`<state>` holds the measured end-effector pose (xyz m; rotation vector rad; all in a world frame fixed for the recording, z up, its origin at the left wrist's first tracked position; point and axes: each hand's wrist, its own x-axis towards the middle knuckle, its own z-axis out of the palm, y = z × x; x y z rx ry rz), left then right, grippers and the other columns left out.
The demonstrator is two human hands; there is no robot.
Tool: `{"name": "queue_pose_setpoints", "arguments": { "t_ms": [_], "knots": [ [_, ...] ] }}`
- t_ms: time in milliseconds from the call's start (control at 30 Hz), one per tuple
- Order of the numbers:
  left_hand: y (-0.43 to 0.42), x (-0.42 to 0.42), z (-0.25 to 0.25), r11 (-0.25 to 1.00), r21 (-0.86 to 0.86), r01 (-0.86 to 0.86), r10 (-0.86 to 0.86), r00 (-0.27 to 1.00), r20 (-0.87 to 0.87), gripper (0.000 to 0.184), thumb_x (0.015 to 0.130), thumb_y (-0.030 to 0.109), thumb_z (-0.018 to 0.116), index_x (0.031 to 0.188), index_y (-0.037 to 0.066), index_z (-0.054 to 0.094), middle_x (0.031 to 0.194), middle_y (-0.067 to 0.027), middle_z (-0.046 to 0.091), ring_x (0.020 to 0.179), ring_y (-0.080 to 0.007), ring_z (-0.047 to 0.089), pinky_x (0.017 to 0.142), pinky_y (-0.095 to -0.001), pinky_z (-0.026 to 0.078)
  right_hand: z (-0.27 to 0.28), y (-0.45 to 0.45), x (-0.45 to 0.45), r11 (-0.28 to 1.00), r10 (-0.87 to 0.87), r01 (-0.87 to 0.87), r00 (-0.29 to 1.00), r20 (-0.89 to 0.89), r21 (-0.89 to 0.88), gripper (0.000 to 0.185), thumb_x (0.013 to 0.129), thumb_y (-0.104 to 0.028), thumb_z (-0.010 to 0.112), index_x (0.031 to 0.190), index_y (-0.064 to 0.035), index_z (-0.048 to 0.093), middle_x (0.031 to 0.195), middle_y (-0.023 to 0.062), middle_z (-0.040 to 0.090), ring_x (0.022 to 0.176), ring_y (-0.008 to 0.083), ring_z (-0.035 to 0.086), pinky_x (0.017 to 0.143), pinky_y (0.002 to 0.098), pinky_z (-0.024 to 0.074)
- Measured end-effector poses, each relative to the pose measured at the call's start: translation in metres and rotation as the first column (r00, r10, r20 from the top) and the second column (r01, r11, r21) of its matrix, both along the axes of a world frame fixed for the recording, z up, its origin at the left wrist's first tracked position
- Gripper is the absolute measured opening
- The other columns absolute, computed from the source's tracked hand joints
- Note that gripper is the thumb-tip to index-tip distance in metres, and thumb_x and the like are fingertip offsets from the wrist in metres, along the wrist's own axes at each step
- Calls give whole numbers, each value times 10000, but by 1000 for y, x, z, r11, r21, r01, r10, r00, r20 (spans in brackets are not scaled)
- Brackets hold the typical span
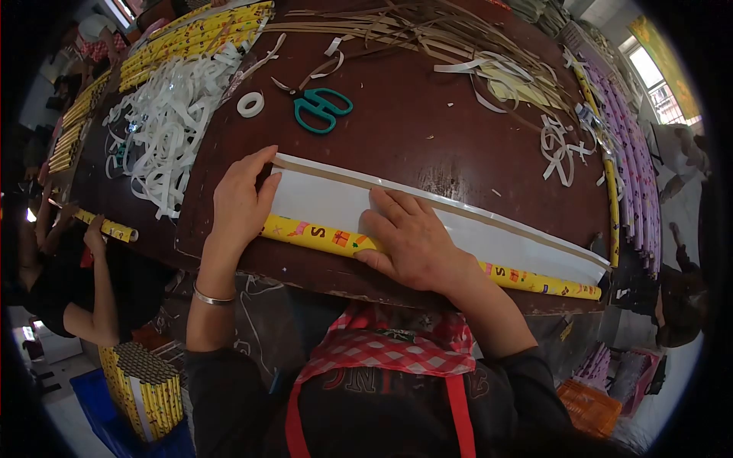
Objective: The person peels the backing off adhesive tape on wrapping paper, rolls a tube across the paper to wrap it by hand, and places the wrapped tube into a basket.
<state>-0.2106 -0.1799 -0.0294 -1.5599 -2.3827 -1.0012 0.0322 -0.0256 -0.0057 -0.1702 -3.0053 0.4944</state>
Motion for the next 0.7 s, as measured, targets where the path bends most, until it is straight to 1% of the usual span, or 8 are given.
{"name": "queue_pose_setpoints", "arguments": {
  "t_ms": [33,100,333,400,433,500,633,700],
  "knots": [
    [1,-2,-1,1000,0,2,-2,1000,0,355,867,119,644,1213,49,603,1072,-150,660,968,-309,639,822,-364,509,-1,0,0,1000,-2,2,1000,0,0,514,916,-467,560,1170,-20,573,1408,263,431,1302,411,409,1085,486,322],
    [4,-6,-2,999,48,-21,16,995,96,264,870,114,639,1122,36,642,1017,-136,677,906,-298,659,783,-362,517,-3,0,0,1000,-1,1,1000,-11,14,506,910,-459,571,1164,-21,574,1405,262,434,1296,409,416,1079,486,328],
    [12,-13,-4,992,111,-62,47,989,139,162,860,88,645,1004,15,665,909,-128,685,808,-277,675,721,-342,522,-5,0,1,1000,1,0,999,-38,8,492,899,-439,590,1157,-20,576,1398,257,443,1287,402,425,1067,484,340],
    [12,-14,-4,991,110,-76,57,984,171,153,852,74,647,991,11,661,896,-125,681,796,-272,671,719,-339,520,-9,0,0,999,17,-9,985,-170,46,451,870,-421,627,1032,-2,589,1293,252,496,1206,391,472,1008,479,385],
    [13,-15,-5,991,109,-76,56,983,172,153,852,74,647,991,11,661,896,-125,681,796,-272,671,719,-339,520,-8,0,1,999,16,-9,985,-169,45,451,870,-421,627,1032,-2,589,1293,252,496,1206,391,472,1008,479,385],
    [13,-16,-10,990,114,-84,68,989,134,147,848,74,648,981,13,657,887,-119,680,782,-268,666,715,-339,519,-5,1,1,1000,3,-2,999,-33,20,511,901,-454,581,1162,-15,576,1394,253,447,1292,399,423,1069,485,339],
    [14,-18,-11,993,79,-87,74,986,152,143,845,77,647,976,19,657,886,-116,680,778,-262,664,712,-339,517,-5,0,0,1000,0,0,1000,-20,19,518,905,-461,574,1163,-12,576,1397,255,443,1293,399,421,1072,484,337],
    [15,-18,-11,992,54,-113,103,981,166,147,844,84,649,979,26,653,871,-111,680,765,-250,663,703,-340,515,-8,0,0,999,10,-5,987,-159,33,455,874,-422,623,1035,2,588,1309,261,493,1218,402,471,1018,483,381]
  ]
}}
